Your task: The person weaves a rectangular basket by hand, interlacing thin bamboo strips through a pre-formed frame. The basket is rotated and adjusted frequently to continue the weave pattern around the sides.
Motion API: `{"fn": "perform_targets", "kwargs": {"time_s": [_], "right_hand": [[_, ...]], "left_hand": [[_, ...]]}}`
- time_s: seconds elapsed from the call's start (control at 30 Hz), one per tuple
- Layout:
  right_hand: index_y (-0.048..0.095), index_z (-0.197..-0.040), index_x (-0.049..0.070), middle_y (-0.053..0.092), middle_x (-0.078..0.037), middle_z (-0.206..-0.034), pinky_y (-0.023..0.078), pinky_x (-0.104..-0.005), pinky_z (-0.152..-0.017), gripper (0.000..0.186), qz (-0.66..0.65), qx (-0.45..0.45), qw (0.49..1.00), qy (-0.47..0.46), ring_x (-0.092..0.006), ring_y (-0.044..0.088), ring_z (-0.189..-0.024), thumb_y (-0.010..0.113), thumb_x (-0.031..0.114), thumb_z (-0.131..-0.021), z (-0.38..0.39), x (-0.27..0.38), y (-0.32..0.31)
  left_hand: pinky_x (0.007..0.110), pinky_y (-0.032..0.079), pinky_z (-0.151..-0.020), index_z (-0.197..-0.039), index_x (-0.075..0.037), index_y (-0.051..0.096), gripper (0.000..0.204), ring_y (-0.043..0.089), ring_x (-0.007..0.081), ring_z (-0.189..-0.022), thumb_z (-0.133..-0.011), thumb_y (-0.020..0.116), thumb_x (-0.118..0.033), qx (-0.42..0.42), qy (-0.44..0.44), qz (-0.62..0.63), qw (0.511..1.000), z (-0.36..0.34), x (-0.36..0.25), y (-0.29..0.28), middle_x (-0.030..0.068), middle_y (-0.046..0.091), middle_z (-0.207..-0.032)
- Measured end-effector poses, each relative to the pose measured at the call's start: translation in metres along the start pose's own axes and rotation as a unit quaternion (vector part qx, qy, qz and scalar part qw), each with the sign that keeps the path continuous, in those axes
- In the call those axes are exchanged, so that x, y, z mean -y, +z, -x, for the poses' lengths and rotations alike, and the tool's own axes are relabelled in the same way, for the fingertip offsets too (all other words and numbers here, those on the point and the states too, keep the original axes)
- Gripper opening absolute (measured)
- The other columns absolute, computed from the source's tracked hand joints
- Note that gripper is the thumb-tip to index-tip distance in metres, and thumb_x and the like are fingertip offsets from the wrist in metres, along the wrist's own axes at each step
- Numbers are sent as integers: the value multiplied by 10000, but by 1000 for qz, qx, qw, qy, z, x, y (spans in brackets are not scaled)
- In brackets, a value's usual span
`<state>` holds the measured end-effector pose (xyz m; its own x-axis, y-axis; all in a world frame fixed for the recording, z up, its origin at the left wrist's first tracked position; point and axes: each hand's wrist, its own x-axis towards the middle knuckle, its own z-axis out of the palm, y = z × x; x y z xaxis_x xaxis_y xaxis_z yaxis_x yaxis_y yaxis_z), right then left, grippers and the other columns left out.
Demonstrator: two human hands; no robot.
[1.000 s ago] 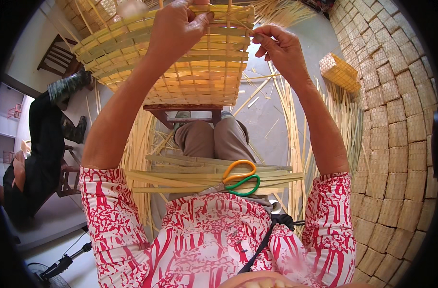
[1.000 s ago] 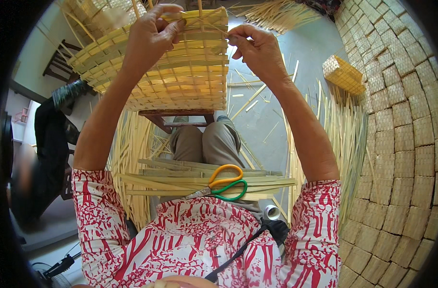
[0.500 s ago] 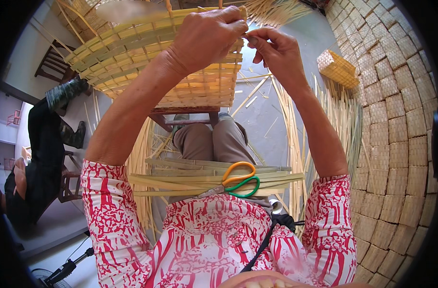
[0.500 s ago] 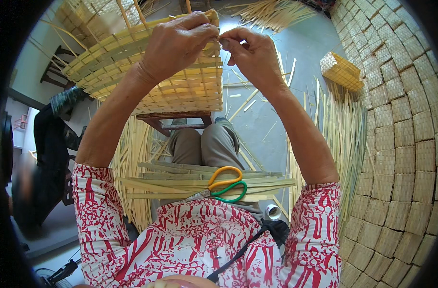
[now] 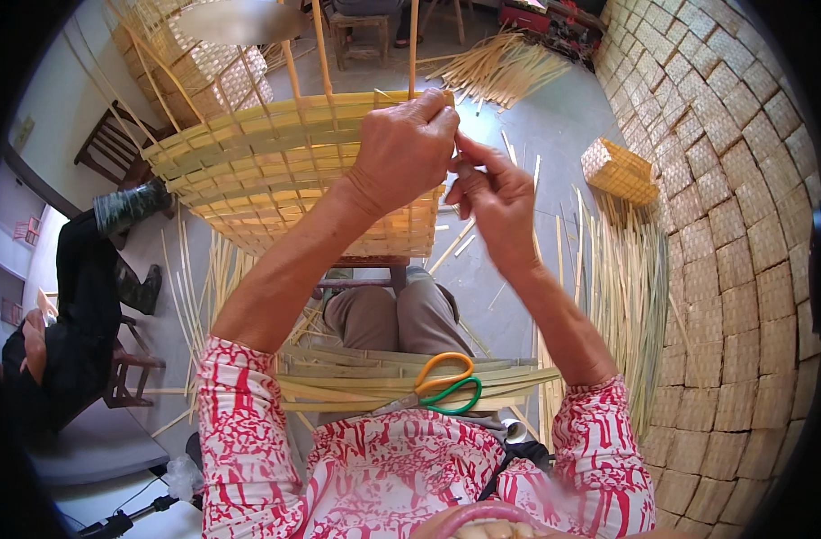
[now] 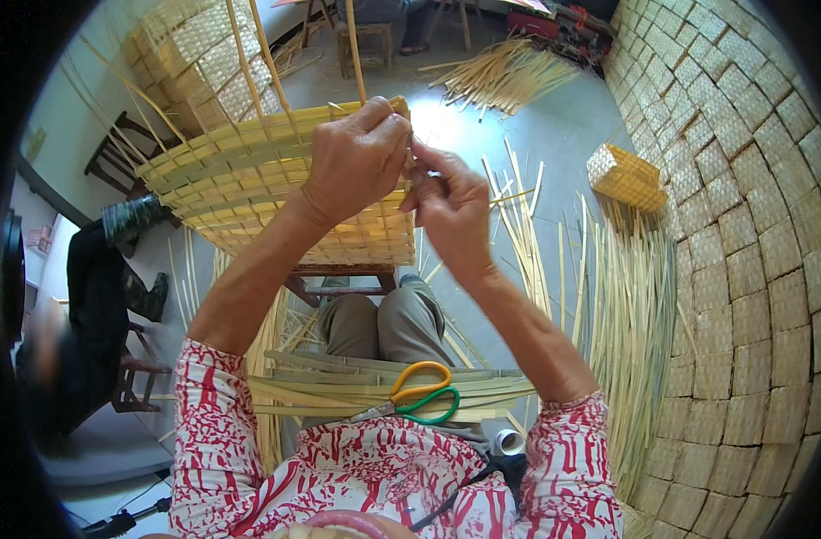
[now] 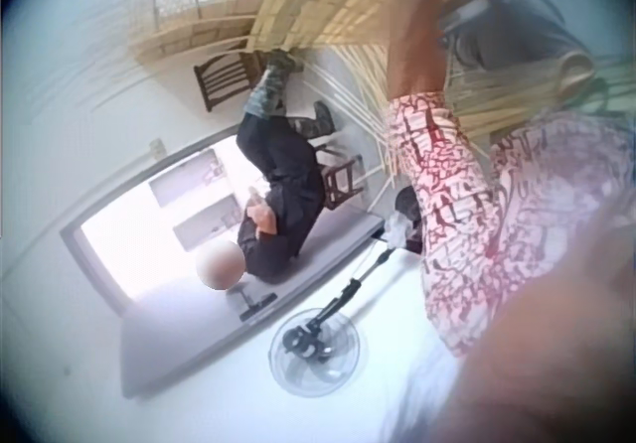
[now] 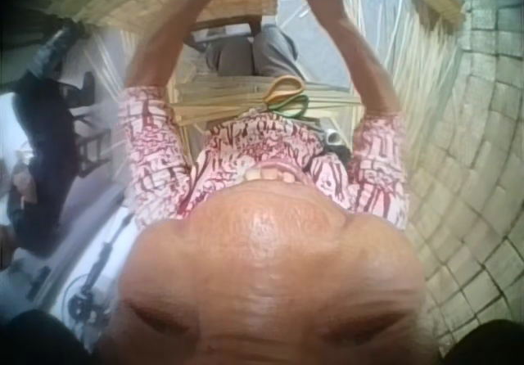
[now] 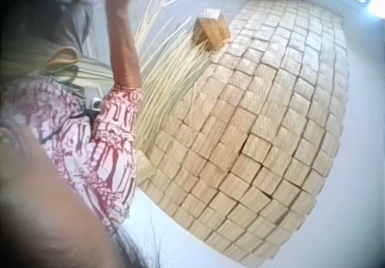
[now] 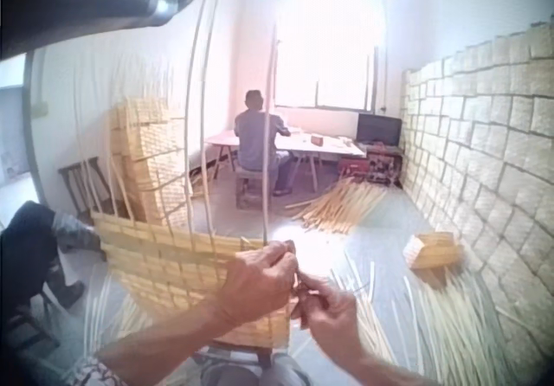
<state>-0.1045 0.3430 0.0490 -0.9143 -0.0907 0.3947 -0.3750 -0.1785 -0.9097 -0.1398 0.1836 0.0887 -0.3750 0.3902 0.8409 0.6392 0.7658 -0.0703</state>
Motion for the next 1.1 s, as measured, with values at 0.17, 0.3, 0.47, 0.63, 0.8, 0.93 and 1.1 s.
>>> {"fn": "perform_targets", "kwargs": {"time_s": [0.17,0.3,0.47,0.63,0.8,0.93,1.1], "right_hand": [[634,-1356,8,672,-54,-1016,465,-199,-541,376,-72,-49,996,-36,-70,611,-676,538,-84,-1005,6,-14,21],[720,-1266,71,687,-80,-953,516,-254,-597,401,163,44,964,-204,-119,645,-708,564,-121,-951,-12,-12,-16],[755,-1127,90,712,-81,-923,543,-292,-625,306,355,131,857,-350,-200,697,-752,628,-91,-914,-44,17,-50],[738,-1161,91,725,-41,-937,440,-183,-535,202,-69,149,986,34,-31,533,-639,615,28,-1014,-6,9,-16],[700,-1216,54,705,-28,-925,339,-182,-490,214,-308,134,925,177,-34,467,-593,630,54,-1015,3,-2,-6],[713,-1224,72,705,-22,-913,330,-182,-495,234,-267,179,938,128,-22,443,-588,623,35,-1011,-4,14,-27],[727,-1212,86,709,-14,-897,324,-174,-513,229,-177,153,972,30,-9,426,-595,610,49,-1020,-12,14,-22]], "left_hand": [[374,556,-601,-902,-89,683,43,691,281,-720,-885,715,-113,-50,-64,38,996,0,-7,3,57,637,-879],[381,568,-664,-955,-74,691,65,694,288,-771,-898,713,-95,27,35,80,996,1,17,-24,73,652,-916],[347,550,-689,-979,-39,698,76,682,254,-794,-908,705,-67,122,77,211,967,-4,29,-43,86,658,-942],[305,518,-651,-939,-39,699,40,655,203,-756,-900,702,-35,38,-42,229,972,-7,20,-38,73,649,-885],[341,515,-653,-917,-66,689,44,647,259,-744,-881,714,-57,29,-47,252,966,-5,14,-36,76,641,-838],[269,506,-621,-966,-26,703,67,644,138,-737,-901,720,-22,56,46,189,979,-6,22,-40,56,655,-904],[231,479,-621,-967,-15,690,58,620,109,-711,-910,686,-4,67,-65,261,961,-13,11,-38,54,655,-911]]}}
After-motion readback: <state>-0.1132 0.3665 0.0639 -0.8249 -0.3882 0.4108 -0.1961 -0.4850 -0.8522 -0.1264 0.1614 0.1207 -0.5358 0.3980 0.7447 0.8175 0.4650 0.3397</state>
